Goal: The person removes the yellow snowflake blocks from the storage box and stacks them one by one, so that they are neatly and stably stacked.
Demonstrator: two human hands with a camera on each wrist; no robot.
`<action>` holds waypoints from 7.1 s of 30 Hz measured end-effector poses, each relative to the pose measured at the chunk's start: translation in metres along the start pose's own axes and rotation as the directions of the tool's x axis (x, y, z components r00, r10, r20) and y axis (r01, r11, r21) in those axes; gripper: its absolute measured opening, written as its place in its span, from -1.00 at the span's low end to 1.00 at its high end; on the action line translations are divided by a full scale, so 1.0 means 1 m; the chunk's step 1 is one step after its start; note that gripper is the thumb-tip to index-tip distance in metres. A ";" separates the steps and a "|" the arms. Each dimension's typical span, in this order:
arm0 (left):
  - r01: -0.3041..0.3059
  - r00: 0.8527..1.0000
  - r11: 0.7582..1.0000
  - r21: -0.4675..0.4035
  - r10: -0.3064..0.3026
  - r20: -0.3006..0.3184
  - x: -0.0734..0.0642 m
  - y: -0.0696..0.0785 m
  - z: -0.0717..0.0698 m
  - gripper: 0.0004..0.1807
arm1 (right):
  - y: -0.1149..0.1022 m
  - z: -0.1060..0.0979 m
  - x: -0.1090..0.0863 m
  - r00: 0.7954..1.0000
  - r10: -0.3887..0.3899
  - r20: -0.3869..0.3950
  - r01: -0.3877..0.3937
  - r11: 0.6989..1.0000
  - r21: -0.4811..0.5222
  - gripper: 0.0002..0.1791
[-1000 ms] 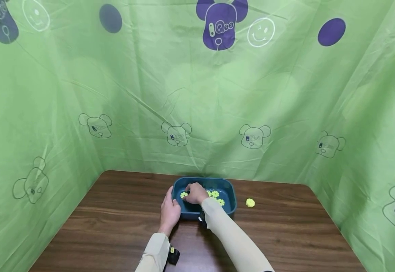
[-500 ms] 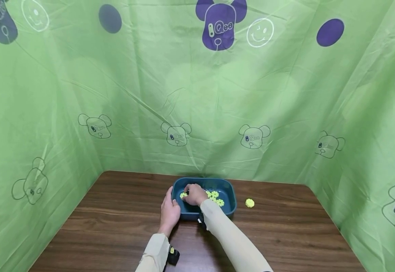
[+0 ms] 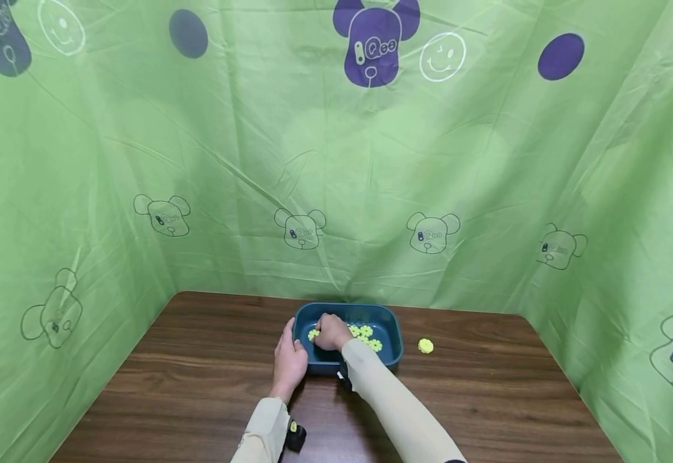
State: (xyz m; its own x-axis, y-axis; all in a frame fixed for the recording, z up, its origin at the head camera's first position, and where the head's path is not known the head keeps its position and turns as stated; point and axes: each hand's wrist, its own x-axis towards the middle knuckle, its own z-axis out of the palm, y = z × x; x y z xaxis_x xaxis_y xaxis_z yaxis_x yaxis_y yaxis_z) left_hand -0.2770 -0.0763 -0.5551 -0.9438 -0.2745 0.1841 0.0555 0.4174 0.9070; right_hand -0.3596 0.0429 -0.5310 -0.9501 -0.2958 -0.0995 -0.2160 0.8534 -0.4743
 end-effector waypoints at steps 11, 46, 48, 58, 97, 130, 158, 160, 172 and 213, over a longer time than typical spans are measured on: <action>0.008 1.000 1.000 0.008 -0.008 0.017 0.000 0.001 0.001 -0.40 | -0.002 -0.007 -0.006 1.000 0.008 -0.016 -0.007 0.998 0.065 -0.80; -0.004 1.000 0.999 0.040 0.003 0.023 -0.003 -0.006 0.001 -0.39 | 0.118 -0.138 -0.080 0.967 -0.025 -0.252 0.088 0.966 0.243 -0.85; -0.011 1.000 0.999 0.041 0.010 0.016 -0.002 -0.006 0.001 -0.38 | 0.129 -0.140 -0.085 0.970 -0.009 -0.244 0.064 0.974 0.217 -0.83; -0.012 1.000 0.999 0.045 0.012 0.012 0.001 0.000 -0.001 -0.39 | 0.176 -0.137 -0.105 0.963 0.080 -0.257 -0.050 0.991 0.121 -0.89; -0.024 1.000 0.999 0.039 0.024 0.003 0.005 0.000 0.000 -0.39 | 0.209 -0.103 -0.111 0.966 0.192 -0.174 -0.201 0.979 -0.035 -0.61; -0.006 1.000 0.999 0.044 0.006 0.001 0.004 -0.002 0.000 -0.39 | 0.173 -0.110 -0.101 0.915 0.073 -0.396 -0.090 0.996 -0.025 -0.39; -0.025 0.999 0.999 0.032 0.026 -0.025 -0.003 0.000 0.002 -0.40 | 0.065 -0.043 -0.030 0.995 0.032 -0.099 -0.039 0.997 -0.067 -0.65; -0.042 0.998 0.999 0.032 0.043 -0.039 -0.003 0.000 0.001 -0.41 | 0.066 -0.039 -0.027 0.994 0.018 -0.110 -0.027 0.996 -0.086 -0.71; -0.026 0.999 0.999 0.048 0.027 -0.022 0.001 -0.001 0.000 -0.40 | 0.064 -0.037 -0.023 0.996 0.019 -0.084 -0.022 0.999 -0.033 -0.75; -0.015 1.000 0.999 0.042 0.016 -0.022 0.000 0.002 -0.002 -0.41 | 0.059 -0.040 -0.030 0.991 0.059 -0.121 -0.066 0.996 -0.053 -0.77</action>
State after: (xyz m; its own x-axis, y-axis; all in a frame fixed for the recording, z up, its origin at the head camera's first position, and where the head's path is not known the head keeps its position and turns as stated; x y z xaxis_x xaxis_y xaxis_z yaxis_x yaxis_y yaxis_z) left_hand -0.2758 -0.0767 -0.5524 -0.9355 -0.2865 0.2069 0.0562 0.4573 0.8875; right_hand -0.3531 0.1199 -0.5209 -0.9814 -0.1907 -0.0203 -0.1648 0.8928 -0.4193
